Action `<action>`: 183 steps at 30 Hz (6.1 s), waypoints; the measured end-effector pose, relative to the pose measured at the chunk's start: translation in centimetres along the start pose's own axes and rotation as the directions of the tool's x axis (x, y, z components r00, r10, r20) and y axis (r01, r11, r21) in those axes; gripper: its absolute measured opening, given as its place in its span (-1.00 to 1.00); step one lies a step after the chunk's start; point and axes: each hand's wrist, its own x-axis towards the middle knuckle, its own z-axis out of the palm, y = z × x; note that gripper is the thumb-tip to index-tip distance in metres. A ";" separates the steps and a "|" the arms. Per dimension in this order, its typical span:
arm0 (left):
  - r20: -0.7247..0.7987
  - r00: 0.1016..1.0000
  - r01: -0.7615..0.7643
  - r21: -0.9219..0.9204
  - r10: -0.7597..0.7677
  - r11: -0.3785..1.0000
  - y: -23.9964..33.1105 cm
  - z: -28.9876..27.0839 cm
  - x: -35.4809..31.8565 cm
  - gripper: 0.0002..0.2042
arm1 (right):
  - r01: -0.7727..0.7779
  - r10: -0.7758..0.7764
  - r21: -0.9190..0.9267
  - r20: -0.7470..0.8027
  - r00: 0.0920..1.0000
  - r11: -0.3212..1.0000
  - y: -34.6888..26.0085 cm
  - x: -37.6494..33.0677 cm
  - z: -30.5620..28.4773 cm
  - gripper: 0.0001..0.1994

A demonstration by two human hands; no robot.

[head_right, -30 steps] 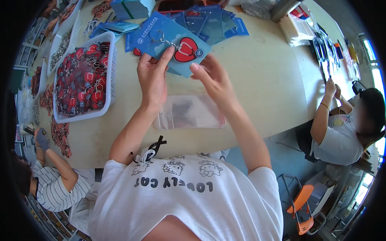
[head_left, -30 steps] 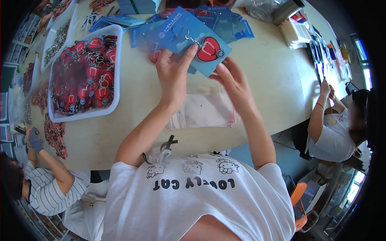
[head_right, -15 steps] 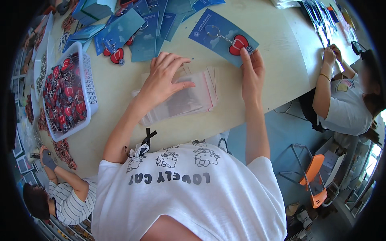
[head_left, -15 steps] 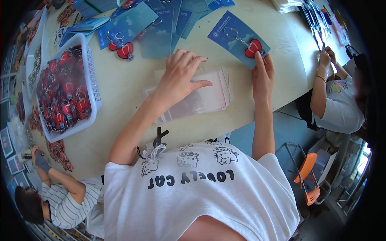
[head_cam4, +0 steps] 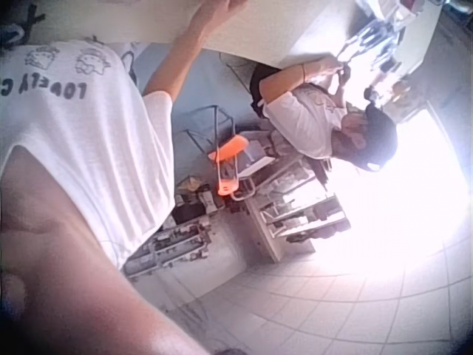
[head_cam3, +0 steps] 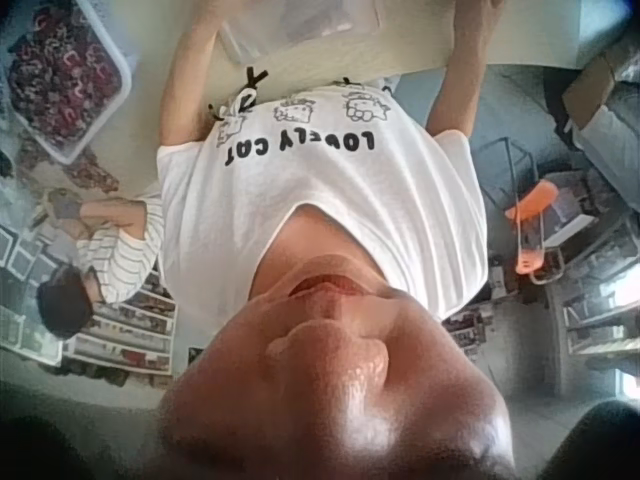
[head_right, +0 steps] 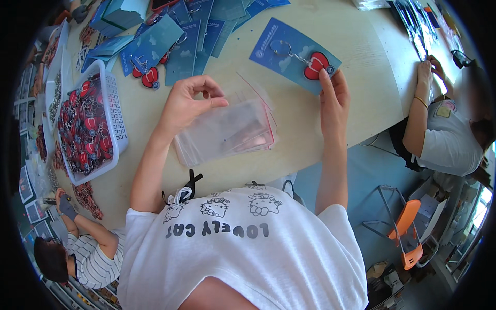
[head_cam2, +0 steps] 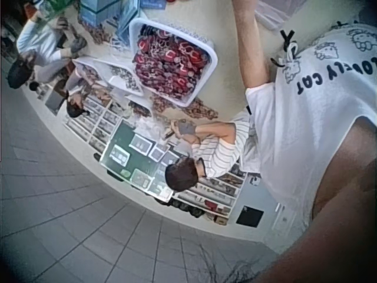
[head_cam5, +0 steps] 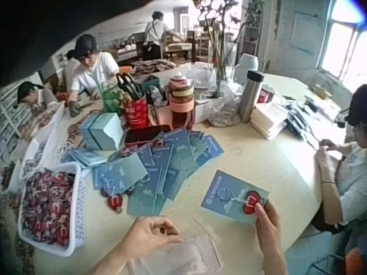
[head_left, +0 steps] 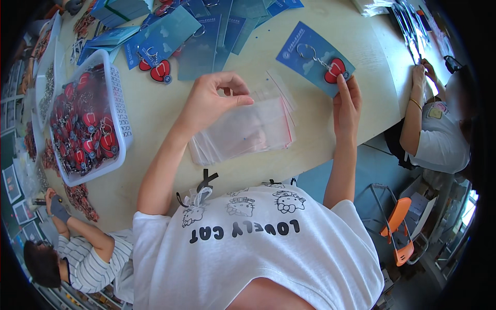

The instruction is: The person repeatedly picks up heart-shaped keychains attached to blue cards and places them into clear plastic zip-lock bags. The person handles the items one at a time, opening the bags and inserting the keychains before stacking the packaged items on the table.

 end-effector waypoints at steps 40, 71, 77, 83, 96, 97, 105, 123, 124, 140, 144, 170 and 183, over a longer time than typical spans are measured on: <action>0.304 0.946 0.164 -0.146 -0.114 0.976 1.4 -0.5 -2.3 -0.53 | 0.065 0.251 -0.426 0.641 0.725 0.902 -5.1 -2.1 6.0 -0.92; -0.543 0.816 0.296 0.686 0.197 0.665 -7.0 -14.5 2.6 -0.76 | 0.606 -0.479 -0.790 0.498 0.723 0.095 -2.8 9.3 2.1 -0.59; -0.593 0.685 0.056 0.623 0.424 0.780 -2.5 -12.3 2.3 -0.83 | 0.832 -0.300 -0.343 0.816 0.494 0.437 -0.8 -0.2 15.6 -0.56; -0.511 0.718 -0.068 0.624 0.472 0.779 8.4 -10.2 0.3 -0.87 | 0.555 -0.319 -0.210 0.635 0.704 0.805 1.3 -2.5 20.9 -0.35; -0.281 0.921 -0.194 0.263 0.268 0.945 7.8 -7.9 -0.6 -0.87 | 0.002 0.058 -0.128 0.457 0.888 0.992 -2.8 -1.8 11.4 -0.90; -0.245 0.932 -0.199 0.269 0.267 0.942 7.3 -7.3 -0.4 -0.87 | 0.079 -0.003 -0.164 0.421 0.907 0.983 -2.8 -1.8 10.8 -0.91; -0.182 0.965 -0.158 0.168 0.188 0.973 5.6 -2.0 0.6 -0.86 | -0.018 0.023 -0.023 0.257 0.966 1.000 -1.7 -3.0 8.4 -0.68; -0.058 0.994 -0.069 0.275 0.088 0.959 0.3 2.6 -1.2 -0.76 | -0.022 0.021 -0.024 -0.047 0.999 0.999 0.3 -1.1 -2.2 -0.73; -0.018 0.999 0.035 0.148 -0.032 0.988 0.8 2.3 -1.4 -0.78 | -0.032 0.033 0.023 -0.038 0.999 0.999 0.3 -1.0 -2.4 -0.72; 0.092 0.988 0.125 -0.012 -0.124 0.992 1.8 -1.6 -2.3 -0.77 | -0.016 0.016 0.014 -0.001 1.000 1.000 -0.5 0.3 -2.3 -0.74; 0.089 0.982 0.176 -0.138 -0.164 0.975 1.2 -1.8 -2.2 -0.79 | 0.023 -0.025 0.025 0.072 0.997 0.999 -1.1 0.8 -1.1 -0.75; 0.188 0.976 0.156 -0.279 -0.105 0.948 0.9 -0.3 -1.2 -0.66 | 0.013 0.113 -0.281 0.426 0.898 0.960 -3.2 -2.0 4.7 -0.76; 0.339 0.936 0.170 -0.182 -0.100 0.969 1.3 0.4 -0.8 -0.61 | -0.128 0.370 -0.449 0.506 0.779 0.884 -3.6 -2.5 4.7 -0.87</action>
